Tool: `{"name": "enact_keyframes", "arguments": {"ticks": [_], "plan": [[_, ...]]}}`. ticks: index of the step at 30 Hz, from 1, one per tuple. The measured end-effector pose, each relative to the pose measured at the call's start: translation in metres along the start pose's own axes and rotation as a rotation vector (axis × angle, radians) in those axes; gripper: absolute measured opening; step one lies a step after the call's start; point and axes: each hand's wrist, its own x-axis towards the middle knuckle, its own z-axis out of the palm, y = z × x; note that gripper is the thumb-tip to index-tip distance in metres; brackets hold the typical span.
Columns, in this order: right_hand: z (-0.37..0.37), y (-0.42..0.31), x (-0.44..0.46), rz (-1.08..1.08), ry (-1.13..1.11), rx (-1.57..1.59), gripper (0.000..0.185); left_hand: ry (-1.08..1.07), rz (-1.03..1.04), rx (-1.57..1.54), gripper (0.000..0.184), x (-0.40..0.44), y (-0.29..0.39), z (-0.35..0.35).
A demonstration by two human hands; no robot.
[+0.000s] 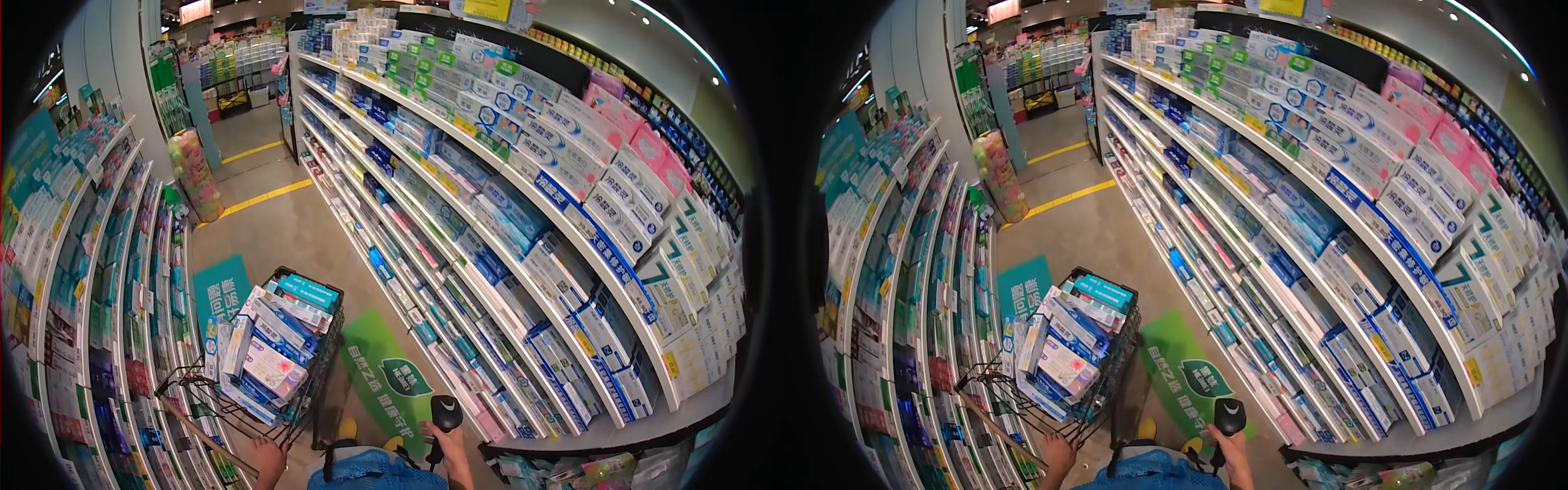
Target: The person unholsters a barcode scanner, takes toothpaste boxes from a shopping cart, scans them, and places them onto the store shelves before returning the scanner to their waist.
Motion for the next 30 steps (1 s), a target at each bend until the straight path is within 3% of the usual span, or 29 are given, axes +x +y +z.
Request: {"name": "enact_keyframes", "arguments": {"ticks": [2, 7, 9, 13, 18, 21, 23, 30], "plan": [[0.007, 0.003, 0.007, -0.008, -0.027, -0.019, 0.035, 0.094, 0.092, 0.041, 0.062, 0.001, -0.003, 0.006], [0.022, 0.002, 0.021, 0.050, -0.068, -0.010, 0.034, 0.131, 0.001, -0.005, 0.061, 0.009, -0.006, 0.011], [0.026, 0.001, 0.025, 0.047, -0.084, -0.016, 0.035, 0.051, -0.013, -0.017, 0.064, 0.016, -0.007, 0.008], [0.034, -0.004, 0.031, 0.077, -0.098, -0.020, 0.037, 0.144, -0.034, -0.048, 0.065, 0.026, -0.012, 0.022], [0.033, 0.000, 0.038, 0.098, -0.095, 0.011, 0.036, -0.010, -0.128, -0.101, 0.066, 0.039, 0.007, -0.008], [0.029, 0.010, 0.040, 0.125, -0.045, -0.019, 0.035, -0.038, -0.122, -0.060, 0.066, 0.049, 0.011, -0.012], [0.023, 0.024, 0.039, -0.039, -0.090, 0.059, 0.032, -0.057, -0.130, -0.066, 0.066, 0.058, 0.011, -0.008], [0.039, 0.000, 0.045, 0.010, -0.122, 0.018, 0.031, -0.052, -0.138, -0.063, 0.065, 0.075, 0.013, -0.018]]}}
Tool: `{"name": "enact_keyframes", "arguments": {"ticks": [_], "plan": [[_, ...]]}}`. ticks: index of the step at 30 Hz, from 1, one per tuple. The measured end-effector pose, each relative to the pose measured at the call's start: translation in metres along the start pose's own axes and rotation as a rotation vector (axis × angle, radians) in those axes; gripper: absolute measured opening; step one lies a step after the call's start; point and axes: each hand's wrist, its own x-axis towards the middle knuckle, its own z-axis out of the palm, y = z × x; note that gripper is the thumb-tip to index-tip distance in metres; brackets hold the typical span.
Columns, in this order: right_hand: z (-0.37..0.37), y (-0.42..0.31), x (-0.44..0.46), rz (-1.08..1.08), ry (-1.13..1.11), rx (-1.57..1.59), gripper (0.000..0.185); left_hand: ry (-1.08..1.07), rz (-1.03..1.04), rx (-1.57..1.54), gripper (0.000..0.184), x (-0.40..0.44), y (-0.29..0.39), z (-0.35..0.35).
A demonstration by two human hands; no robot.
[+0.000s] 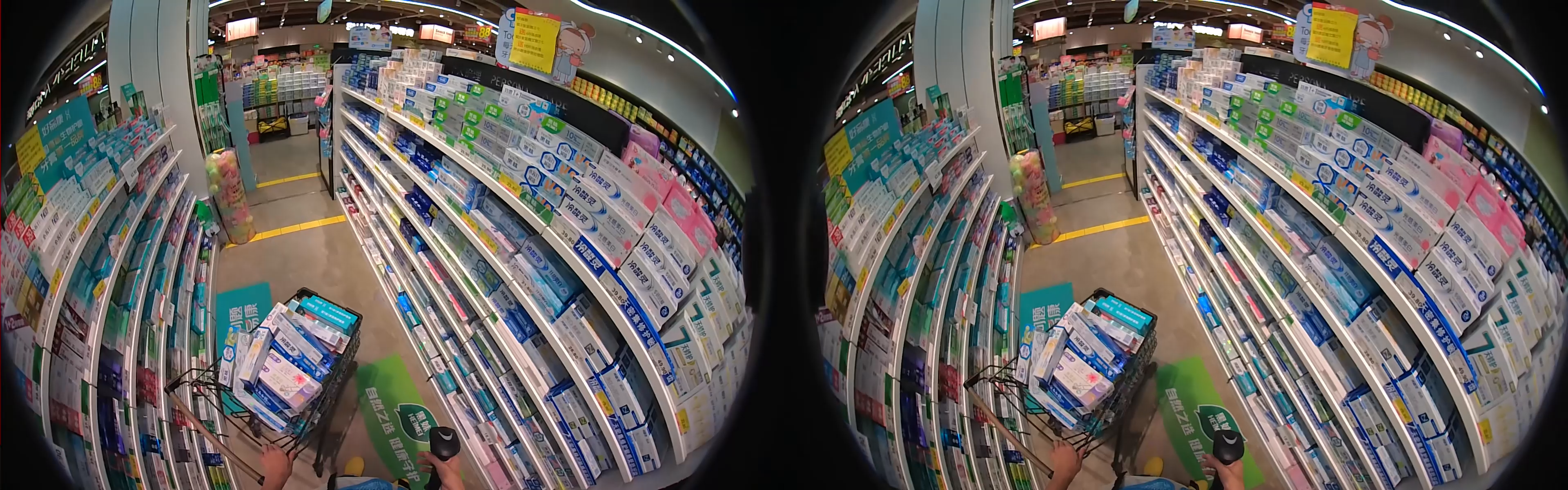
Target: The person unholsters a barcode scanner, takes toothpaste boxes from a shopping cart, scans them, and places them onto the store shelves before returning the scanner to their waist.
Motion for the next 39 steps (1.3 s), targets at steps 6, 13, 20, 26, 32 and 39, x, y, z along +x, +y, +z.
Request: {"name": "enact_keyframes", "arguments": {"ticks": [6, 13, 20, 26, 32, 39], "plan": [[0.026, -0.013, 0.021, 0.054, 0.045, -0.149, 0.029, 0.062, 0.038, -0.057, 0.060, 0.014, -0.005, -0.004], [0.048, -0.010, 0.033, 0.012, 0.051, -0.100, 0.027, 0.054, 0.062, -0.040, 0.063, 0.034, -0.003, -0.010], [0.043, -0.016, 0.043, 0.056, 0.028, -0.031, 0.025, 0.052, 0.025, -0.168, 0.068, 0.055, 0.006, -0.013], [0.009, -0.025, 0.098, 0.034, -0.077, -0.021, 0.035, 0.067, 0.018, -0.180, 0.062, 0.069, 0.024, -0.017], [-0.014, -0.059, 0.134, 0.031, -0.057, -0.009, 0.034, 0.021, -0.037, -0.137, 0.064, 0.085, 0.051, -0.030], [-0.032, -0.077, 0.147, 0.077, -0.076, 0.018, 0.029, 0.150, -0.040, -0.136, 0.058, 0.107, 0.072, -0.027]]}}
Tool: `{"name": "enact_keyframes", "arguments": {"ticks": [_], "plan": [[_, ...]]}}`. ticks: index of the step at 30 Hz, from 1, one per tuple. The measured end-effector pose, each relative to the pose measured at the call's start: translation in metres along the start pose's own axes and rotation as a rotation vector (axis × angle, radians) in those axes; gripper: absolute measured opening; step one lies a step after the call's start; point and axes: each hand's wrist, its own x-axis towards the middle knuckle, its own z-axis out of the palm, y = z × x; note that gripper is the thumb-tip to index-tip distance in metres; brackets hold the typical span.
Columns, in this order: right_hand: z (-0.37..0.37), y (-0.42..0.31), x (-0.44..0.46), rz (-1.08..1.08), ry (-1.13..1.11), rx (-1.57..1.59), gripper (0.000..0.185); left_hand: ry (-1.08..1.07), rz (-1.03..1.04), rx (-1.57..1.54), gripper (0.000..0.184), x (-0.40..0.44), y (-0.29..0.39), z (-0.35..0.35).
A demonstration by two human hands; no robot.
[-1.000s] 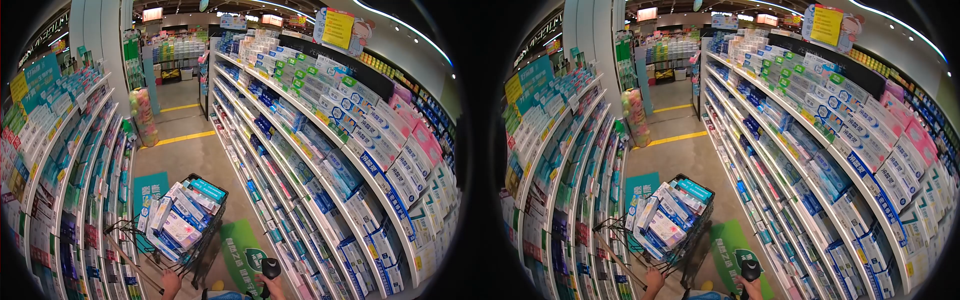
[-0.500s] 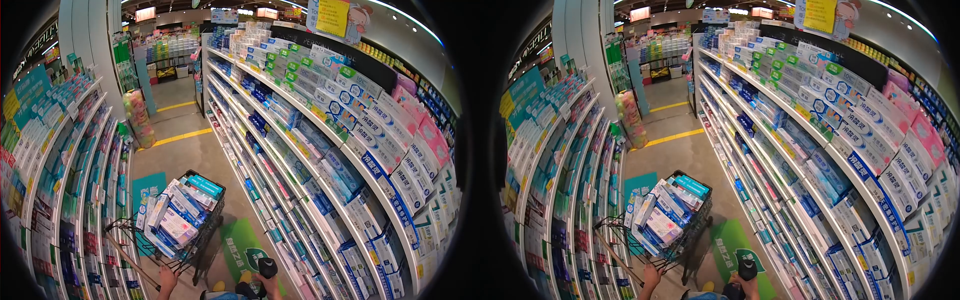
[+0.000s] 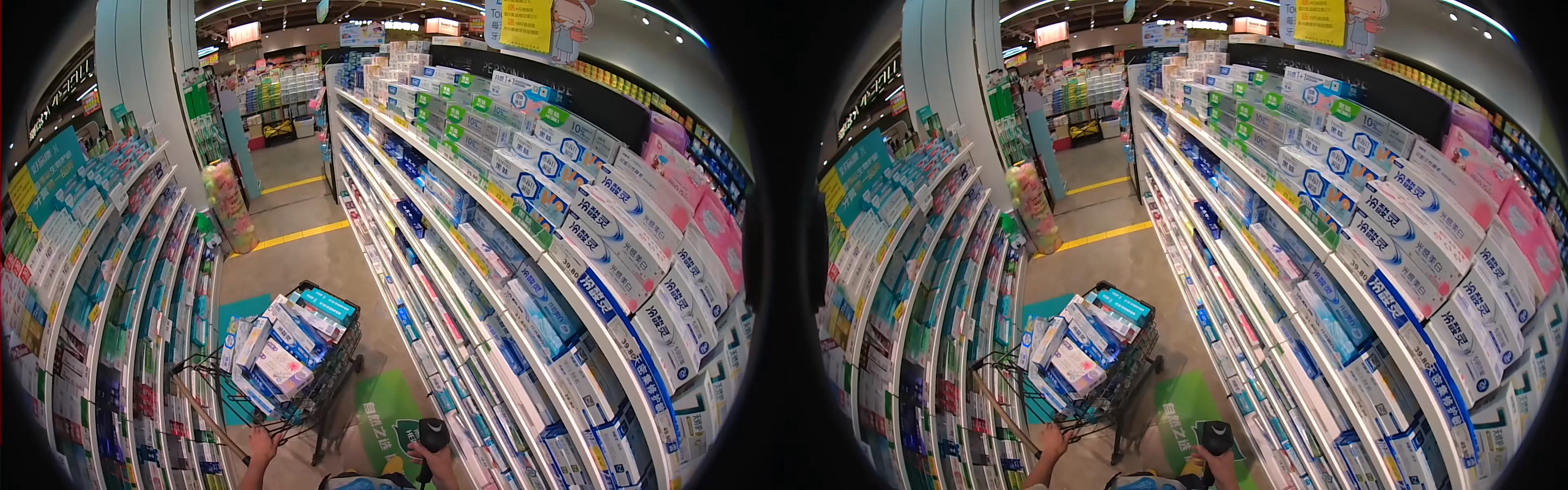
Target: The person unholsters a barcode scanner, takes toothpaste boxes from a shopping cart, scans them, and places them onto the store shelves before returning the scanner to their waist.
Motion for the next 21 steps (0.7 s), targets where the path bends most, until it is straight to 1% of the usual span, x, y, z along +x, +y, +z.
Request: {"name": "enact_keyframes", "arguments": {"ticks": [3, 4, 6, 8, 13, 17, 19, 21], "plan": [[-0.006, -0.003, 0.008, 0.009, -0.024, -0.033, 0.030, 0.005, 0.000, 0.029, 0.057, 0.009, 0.013, -0.004], [-0.006, -0.005, 0.010, 0.011, -0.026, -0.036, 0.030, 0.053, 0.026, 0.057, 0.056, 0.013, 0.013, 0.000], [-0.004, -0.008, 0.014, 0.019, 0.007, -0.018, 0.032, 0.053, 0.025, 0.051, 0.055, 0.019, 0.018, 0.000], [-0.004, -0.007, 0.020, 0.022, -0.013, -0.023, 0.032, 0.072, 0.020, 0.066, 0.054, 0.026, 0.025, -0.002], [0.002, -0.005, 0.033, -0.013, -0.039, -0.066, 0.034, 0.044, -0.012, 0.042, 0.054, 0.041, 0.036, -0.006], [0.010, -0.010, 0.040, -0.035, -0.011, -0.042, 0.031, 0.103, 0.044, 0.077, 0.054, 0.059, 0.030, 0.001], [0.011, -0.007, 0.046, 0.049, 0.047, -0.041, 0.031, 0.080, 0.067, 0.134, 0.055, 0.068, 0.028, -0.001], [0.000, 0.020, 0.069, 0.010, 0.026, -0.051, 0.034, 0.049, 0.054, 0.099, 0.056, 0.076, 0.027, -0.005]]}}
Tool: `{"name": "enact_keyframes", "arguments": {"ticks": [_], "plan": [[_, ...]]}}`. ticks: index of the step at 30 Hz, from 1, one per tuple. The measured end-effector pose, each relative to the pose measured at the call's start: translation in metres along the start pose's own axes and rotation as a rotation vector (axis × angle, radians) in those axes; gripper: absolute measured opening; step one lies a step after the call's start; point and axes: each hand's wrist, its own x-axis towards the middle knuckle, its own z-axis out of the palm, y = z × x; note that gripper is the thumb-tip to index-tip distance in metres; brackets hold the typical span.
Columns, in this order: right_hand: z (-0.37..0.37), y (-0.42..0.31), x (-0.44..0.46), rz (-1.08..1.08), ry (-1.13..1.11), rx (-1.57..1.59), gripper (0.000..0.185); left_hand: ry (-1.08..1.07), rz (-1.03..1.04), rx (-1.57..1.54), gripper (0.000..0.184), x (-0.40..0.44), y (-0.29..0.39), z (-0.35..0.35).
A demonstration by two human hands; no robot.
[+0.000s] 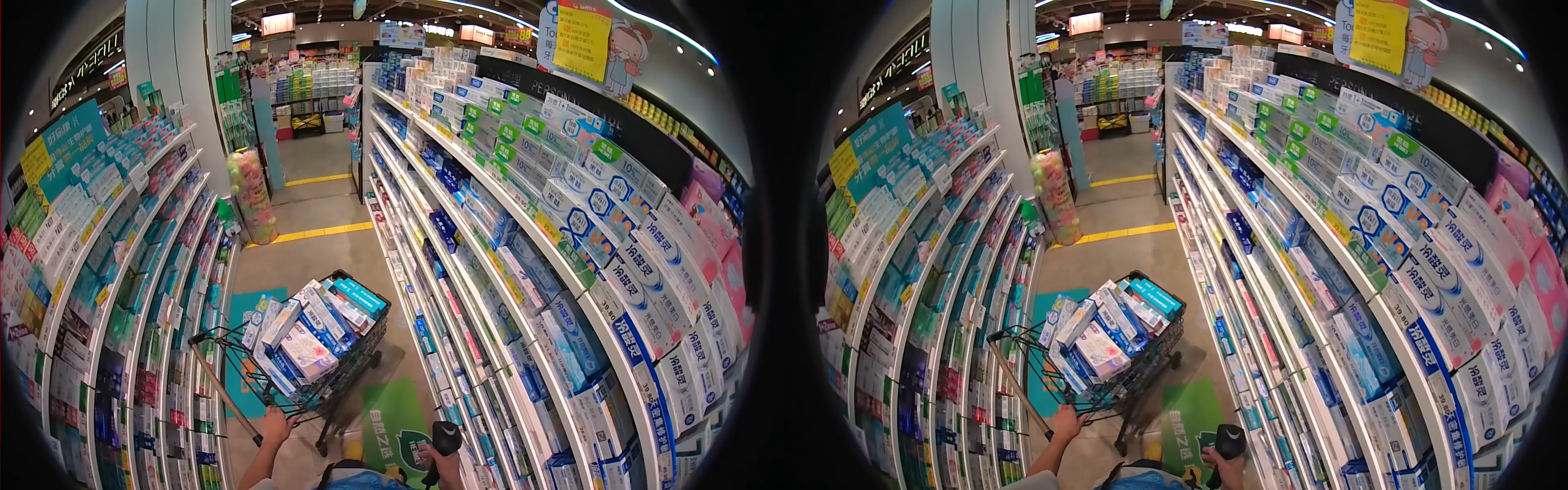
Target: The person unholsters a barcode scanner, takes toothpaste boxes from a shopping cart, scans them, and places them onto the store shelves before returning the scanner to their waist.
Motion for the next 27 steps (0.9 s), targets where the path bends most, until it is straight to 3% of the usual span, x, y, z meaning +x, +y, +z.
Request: {"name": "enact_keyframes", "arguments": {"ticks": [3, 10, 16, 24, 27], "plan": [[-0.004, 0.037, 0.032, -0.361, 0.075, -0.112, 0.024, -0.034, -0.003, -0.014, 0.058, 0.009, -0.006, -0.003], [0.011, 0.025, 0.019, -0.235, 0.027, -0.033, 0.034, 0.055, 0.024, 0.004, 0.061, 0.018, -0.016, 0.001], [0.000, 0.035, 0.032, -0.301, 0.008, -0.057, 0.043, -0.044, -0.015, -0.036, 0.065, 0.010, -0.008, -0.012], [0.012, 0.000, 0.029, -0.149, -0.092, -0.019, 0.020, -0.022, -0.045, 0.023, 0.062, -0.015, -0.003, -0.002], [0.006, 0.020, 0.051, -0.224, -0.110, -0.062, 0.022, -0.039, -0.055, 0.042, 0.063, -0.025, -0.004, -0.001]]}}
